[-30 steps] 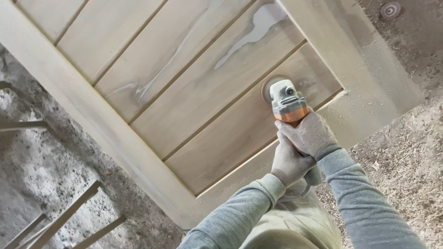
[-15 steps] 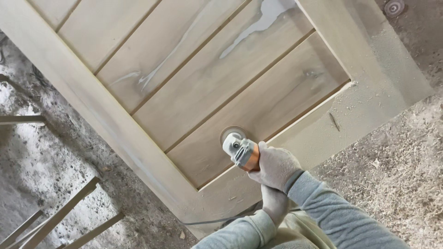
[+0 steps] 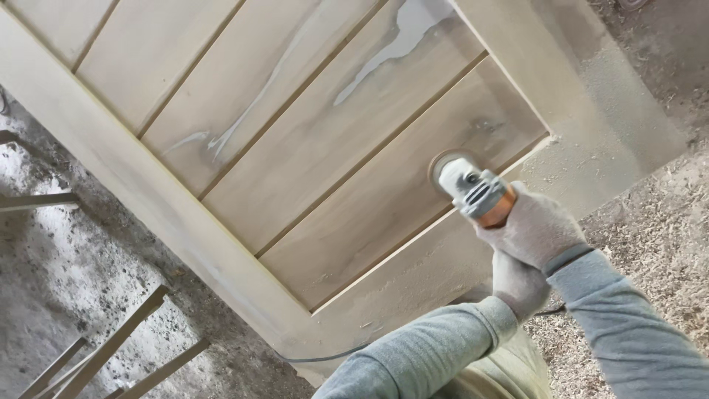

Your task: The person sands the surface of a wooden door using a power sander.

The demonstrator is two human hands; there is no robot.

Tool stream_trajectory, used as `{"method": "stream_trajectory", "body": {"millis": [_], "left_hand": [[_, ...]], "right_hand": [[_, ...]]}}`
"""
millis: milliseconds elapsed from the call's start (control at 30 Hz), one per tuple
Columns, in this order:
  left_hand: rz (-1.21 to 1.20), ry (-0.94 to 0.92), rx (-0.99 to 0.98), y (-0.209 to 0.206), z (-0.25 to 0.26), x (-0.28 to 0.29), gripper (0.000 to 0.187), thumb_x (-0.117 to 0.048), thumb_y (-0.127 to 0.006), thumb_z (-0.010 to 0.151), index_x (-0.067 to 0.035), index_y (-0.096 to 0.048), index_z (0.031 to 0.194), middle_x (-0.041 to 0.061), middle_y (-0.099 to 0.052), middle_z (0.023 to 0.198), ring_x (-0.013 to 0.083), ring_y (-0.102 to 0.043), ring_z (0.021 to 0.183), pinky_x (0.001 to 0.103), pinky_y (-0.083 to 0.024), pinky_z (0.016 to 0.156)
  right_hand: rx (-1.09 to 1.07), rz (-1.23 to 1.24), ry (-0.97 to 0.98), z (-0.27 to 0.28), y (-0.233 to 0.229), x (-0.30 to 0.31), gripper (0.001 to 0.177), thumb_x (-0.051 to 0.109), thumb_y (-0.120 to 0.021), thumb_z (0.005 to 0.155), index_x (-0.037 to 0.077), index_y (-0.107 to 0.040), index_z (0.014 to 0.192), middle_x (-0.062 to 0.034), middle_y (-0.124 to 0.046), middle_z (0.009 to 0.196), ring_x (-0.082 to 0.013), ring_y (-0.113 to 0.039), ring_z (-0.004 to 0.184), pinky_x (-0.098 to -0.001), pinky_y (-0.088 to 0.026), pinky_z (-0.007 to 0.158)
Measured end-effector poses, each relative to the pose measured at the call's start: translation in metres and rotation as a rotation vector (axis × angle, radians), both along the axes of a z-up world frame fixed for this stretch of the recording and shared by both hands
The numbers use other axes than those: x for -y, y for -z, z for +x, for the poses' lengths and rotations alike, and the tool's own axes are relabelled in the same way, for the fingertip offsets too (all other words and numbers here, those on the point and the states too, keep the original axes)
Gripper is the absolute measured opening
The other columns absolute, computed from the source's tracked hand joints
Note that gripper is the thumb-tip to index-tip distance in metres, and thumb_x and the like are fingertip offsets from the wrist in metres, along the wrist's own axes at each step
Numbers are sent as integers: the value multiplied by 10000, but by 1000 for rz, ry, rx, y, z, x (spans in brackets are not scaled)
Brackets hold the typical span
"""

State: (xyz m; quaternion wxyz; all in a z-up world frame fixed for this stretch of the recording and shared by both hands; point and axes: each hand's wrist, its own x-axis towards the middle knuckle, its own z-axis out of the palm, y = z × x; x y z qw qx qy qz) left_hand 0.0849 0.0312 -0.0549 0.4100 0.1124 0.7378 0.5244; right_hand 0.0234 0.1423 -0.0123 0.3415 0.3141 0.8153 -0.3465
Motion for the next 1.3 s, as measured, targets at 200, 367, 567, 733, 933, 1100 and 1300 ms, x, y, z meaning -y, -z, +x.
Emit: {"method": "stream_trajectory", "body": {"millis": [200, 367, 567, 733, 933, 1100, 1300], "left_hand": [[11, 30, 199, -26, -49, -31, 520, -221, -756, 878, 28, -576, 1298, 193, -731, 1127, 327, -751, 1036, 386, -614, 897], [-70, 60, 134, -11, -94, -43, 985, -195, -783, 781, 72, -167, 1503, 229, -676, 1224, 315, -714, 1089, 375, -599, 934], [52, 93, 147, 2, -129, -37, 888, -175, -831, 856, 73, -288, 1512, 237, -680, 1318, 307, -720, 1184, 386, -611, 994], [67, 91, 169, -17, -105, -39, 972, -204, -829, 822, 35, -216, 1536, 235, -621, 1358, 323, -674, 1227, 402, -583, 1031], [-103, 220, 204, -28, -82, -32, 1063, -330, -836, 786, 43, -172, 1527, 223, -639, 1319, 320, -688, 1190, 396, -568, 1022], [-79, 275, 199, -37, -84, -19, 1026, -326, -853, 759, 61, -225, 1472, 232, -644, 1301, 315, -694, 1186, 388, -578, 1001], [-157, 331, 237, -43, -91, -4, 963, -311, -850, 748, 52, -236, 1395, 226, -667, 1253, 307, -711, 1149, 375, -587, 984]], "right_hand": [[-216, 40, 220, -2, 14, -39, 642, 483, -817, 769, 5, -636, 1157, -170, -764, 885, -305, -784, 774, -410, -637, 765], [-185, 43, 307, -40, 12, -52, 635, 547, -794, 810, 12, -677, 1131, -185, -758, 915, -325, -771, 829, -432, -619, 813], [-274, 89, 335, -69, 17, -52, 731, 566, -815, 806, -57, -619, 1133, -220, -741, 934, -348, -752, 884, -436, -598, 844], [-220, 98, 327, -45, 26, -48, 711, 557, -809, 811, -34, -612, 1155, -203, -735, 968, -333, -748, 893, -450, -598, 849], [-171, 73, 419, -4, 25, -39, 680, 543, -802, 806, -10, -629, 1163, -186, -743, 957, -318, -764, 870, -457, -621, 808], [-220, 113, 487, 9, 20, -22, 633, 517, -836, 783, -7, -678, 1101, -198, -747, 929, -347, -757, 868, -464, -609, 789], [-255, 20, 565, 13, 19, -7, 597, 494, -829, 787, -5, -678, 1077, -174, -761, 909, -315, -778, 840, -434, -626, 754]]}}
